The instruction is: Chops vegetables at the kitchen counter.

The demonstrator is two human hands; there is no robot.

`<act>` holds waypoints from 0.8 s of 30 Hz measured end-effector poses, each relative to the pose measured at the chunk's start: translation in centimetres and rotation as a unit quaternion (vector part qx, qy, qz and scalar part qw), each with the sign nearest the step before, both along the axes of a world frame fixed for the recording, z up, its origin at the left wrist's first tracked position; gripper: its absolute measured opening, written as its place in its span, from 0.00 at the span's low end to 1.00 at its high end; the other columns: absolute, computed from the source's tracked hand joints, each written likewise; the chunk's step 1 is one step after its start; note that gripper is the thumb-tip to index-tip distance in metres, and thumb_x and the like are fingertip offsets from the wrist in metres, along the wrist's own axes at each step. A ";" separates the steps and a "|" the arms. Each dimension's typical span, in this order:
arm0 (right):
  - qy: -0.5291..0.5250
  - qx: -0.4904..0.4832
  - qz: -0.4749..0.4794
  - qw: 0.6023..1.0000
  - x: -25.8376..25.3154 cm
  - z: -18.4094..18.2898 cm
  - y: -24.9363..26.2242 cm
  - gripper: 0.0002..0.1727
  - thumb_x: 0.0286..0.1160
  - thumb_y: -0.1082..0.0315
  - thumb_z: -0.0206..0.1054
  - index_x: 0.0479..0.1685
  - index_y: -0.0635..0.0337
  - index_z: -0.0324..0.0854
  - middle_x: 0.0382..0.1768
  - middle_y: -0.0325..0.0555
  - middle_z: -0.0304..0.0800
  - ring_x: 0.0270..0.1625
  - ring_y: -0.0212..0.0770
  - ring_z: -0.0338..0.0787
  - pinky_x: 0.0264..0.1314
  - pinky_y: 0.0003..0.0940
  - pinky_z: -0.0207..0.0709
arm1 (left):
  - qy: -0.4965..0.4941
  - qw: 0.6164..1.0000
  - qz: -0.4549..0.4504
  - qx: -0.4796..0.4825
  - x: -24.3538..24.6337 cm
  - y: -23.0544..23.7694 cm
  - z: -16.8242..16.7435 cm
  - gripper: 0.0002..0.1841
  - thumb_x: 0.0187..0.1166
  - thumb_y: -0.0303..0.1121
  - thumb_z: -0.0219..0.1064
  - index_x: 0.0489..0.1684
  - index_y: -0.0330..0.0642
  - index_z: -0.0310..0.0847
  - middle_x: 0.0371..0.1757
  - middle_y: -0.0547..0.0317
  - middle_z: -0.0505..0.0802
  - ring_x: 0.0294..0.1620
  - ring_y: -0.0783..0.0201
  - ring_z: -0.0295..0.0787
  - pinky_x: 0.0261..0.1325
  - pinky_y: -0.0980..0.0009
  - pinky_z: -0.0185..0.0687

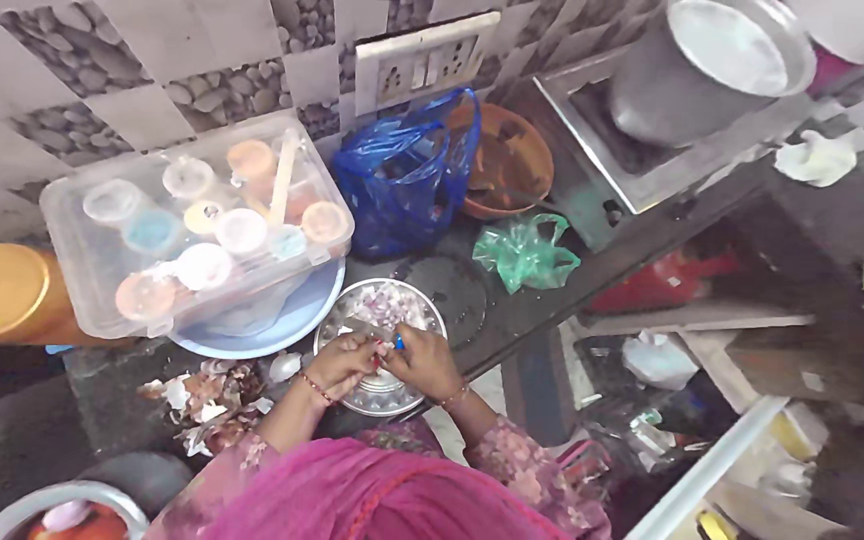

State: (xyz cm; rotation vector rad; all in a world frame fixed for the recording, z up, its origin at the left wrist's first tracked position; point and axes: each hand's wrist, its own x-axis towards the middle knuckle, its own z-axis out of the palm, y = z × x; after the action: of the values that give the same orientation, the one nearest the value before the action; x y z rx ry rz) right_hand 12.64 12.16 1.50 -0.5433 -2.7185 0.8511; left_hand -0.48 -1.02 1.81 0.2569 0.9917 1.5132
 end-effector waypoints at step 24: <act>0.082 0.089 0.039 0.992 -0.1 0.6 1.0 0.33 0.83 0.41 0.52 0.23 0.62 0.82 0.14 0.47 0.79 0.18 0.47 0.84 0.18 0.45 0.73 | -0.025 0.999 -0.002 0.032 0.8 -0.1 0.6 0.13 0.63 0.20 0.64 0.29 0.52 0.90 0.31 0.72 0.93 0.30 0.81 0.86 0.36 0.83 0.82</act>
State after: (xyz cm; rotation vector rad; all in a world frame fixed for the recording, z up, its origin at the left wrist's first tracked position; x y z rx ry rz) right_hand 12.55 13.18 2.13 -0.3185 -2.6444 0.6311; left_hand 0.34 -1.08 2.40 0.2657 0.9043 1.5429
